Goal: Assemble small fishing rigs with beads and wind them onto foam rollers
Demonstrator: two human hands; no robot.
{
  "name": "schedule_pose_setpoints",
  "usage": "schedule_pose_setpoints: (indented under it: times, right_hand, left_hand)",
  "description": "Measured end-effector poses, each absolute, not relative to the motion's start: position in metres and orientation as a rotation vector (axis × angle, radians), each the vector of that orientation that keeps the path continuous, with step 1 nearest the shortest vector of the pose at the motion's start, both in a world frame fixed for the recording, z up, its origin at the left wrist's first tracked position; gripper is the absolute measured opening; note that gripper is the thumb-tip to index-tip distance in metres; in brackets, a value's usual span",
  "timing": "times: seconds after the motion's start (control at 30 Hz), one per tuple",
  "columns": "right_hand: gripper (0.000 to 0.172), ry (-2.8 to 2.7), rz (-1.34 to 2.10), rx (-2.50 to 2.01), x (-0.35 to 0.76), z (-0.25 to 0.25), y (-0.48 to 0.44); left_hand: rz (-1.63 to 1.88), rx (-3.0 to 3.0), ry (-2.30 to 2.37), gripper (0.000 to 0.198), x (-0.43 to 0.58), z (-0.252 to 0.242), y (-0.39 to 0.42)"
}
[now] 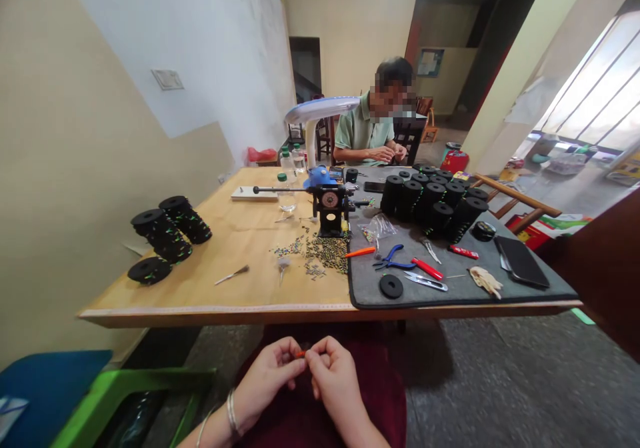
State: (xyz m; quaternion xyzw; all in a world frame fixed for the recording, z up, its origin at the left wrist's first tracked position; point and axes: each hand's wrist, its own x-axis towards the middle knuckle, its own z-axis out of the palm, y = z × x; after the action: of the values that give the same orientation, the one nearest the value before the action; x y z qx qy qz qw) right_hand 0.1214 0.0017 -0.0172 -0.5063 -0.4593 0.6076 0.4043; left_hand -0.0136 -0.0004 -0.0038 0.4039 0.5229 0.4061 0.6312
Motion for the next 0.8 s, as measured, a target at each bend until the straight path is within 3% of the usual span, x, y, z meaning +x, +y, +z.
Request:
schedule_pose_setpoints:
  times: [0.4,0.8]
  right_hand:
    - [0.026,-1.347,1.340,-1.326,0.1226,-0.0165,-0.0018]
    - [0.027,-1.171,1.442,-1.310,0.1244,-0.0246,0.0017]
  left_hand:
    - [0.927,1.027,1.270,0.019,-0.0099,-0.0070,-0.0029]
    - [0.913,0.666,1.049,0.036,-0.0104,-0.0039,-0.0033]
